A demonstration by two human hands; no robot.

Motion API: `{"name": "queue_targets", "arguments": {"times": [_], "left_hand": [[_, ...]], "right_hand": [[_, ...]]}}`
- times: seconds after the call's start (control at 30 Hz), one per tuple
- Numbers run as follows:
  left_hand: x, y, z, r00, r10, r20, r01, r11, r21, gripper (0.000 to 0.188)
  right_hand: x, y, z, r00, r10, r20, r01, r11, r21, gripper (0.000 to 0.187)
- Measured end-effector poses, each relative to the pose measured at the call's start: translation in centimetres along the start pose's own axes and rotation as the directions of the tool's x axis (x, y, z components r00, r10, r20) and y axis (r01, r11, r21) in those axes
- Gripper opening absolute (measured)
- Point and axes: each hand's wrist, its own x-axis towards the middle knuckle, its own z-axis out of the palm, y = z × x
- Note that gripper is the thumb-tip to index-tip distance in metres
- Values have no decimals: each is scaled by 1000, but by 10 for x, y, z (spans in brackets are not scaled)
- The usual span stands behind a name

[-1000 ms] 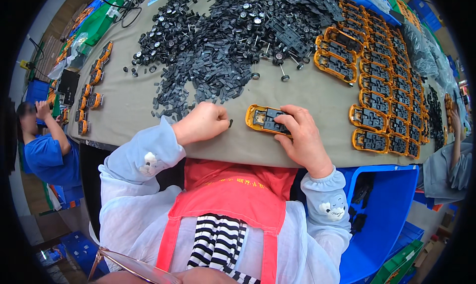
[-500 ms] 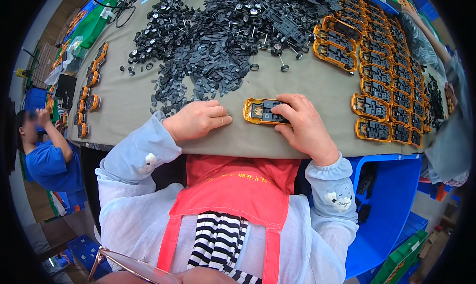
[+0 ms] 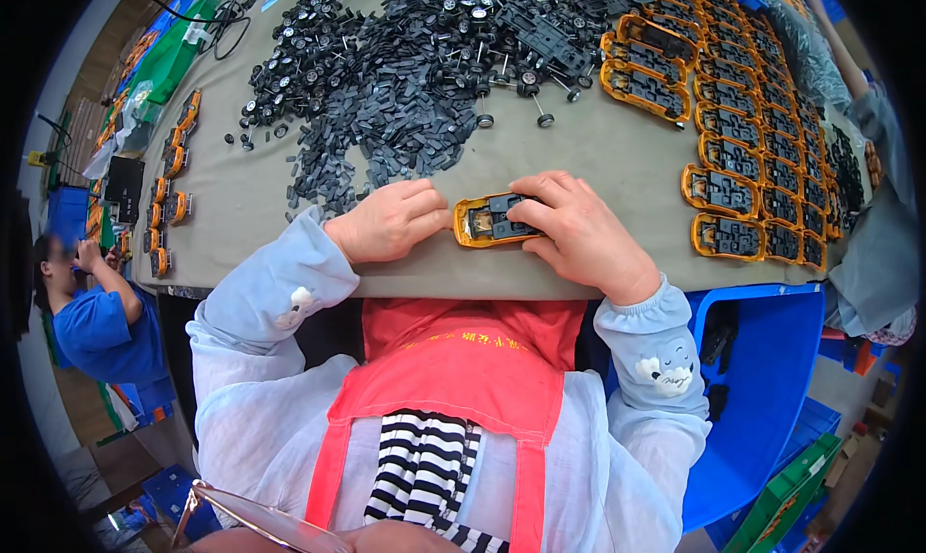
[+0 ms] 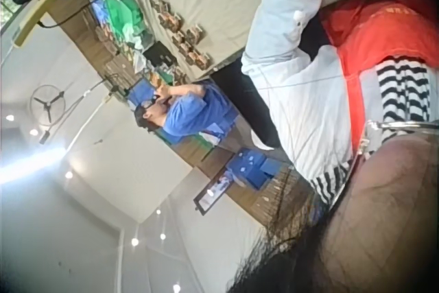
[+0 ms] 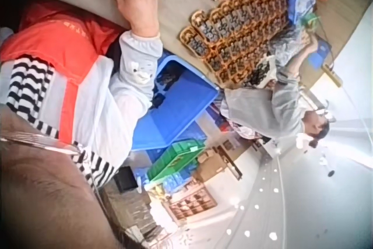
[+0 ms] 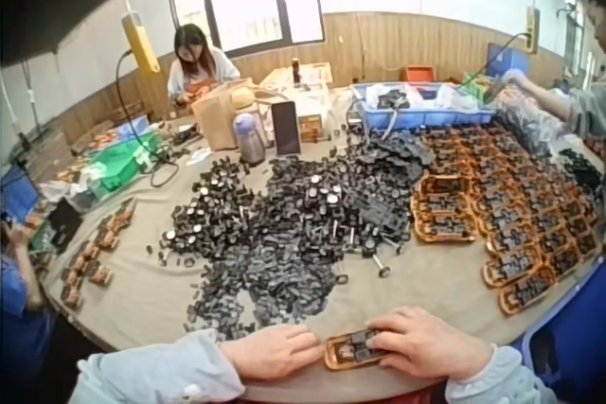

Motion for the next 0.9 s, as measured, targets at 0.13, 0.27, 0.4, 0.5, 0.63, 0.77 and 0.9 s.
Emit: {"name": "queue_targets", "arguments": {"times": [0.13,0.27,0.4,0.5,0.63,0.77,0.9], "left_hand": [[13,-7,0,995,104,-2,-104,995,-11,20],[20,-15,-1,971,228,78,-227,974,-21,19],[25,-22,-1,958,275,76,-267,958,-101,19],[29,-28,-7,943,296,152,-272,949,-159,26],[26,-22,-14,932,305,195,-285,951,-123,21],[22,-12,-15,926,317,206,-314,948,-49,19],[6,-2,-12,965,237,111,-242,970,34,21]], "right_hand": [[2,2,0,999,-39,28,40,999,-25,40],[3,5,-1,996,-65,61,67,997,-28,46],[3,10,-2,996,-70,56,71,997,-11,46],[5,12,-3,994,-86,60,87,996,-9,45],[5,10,-2,995,-82,60,82,997,3,40],[3,5,2,997,-73,36,72,997,14,39],[12,7,-8,998,-61,21,56,980,191,39]]}}
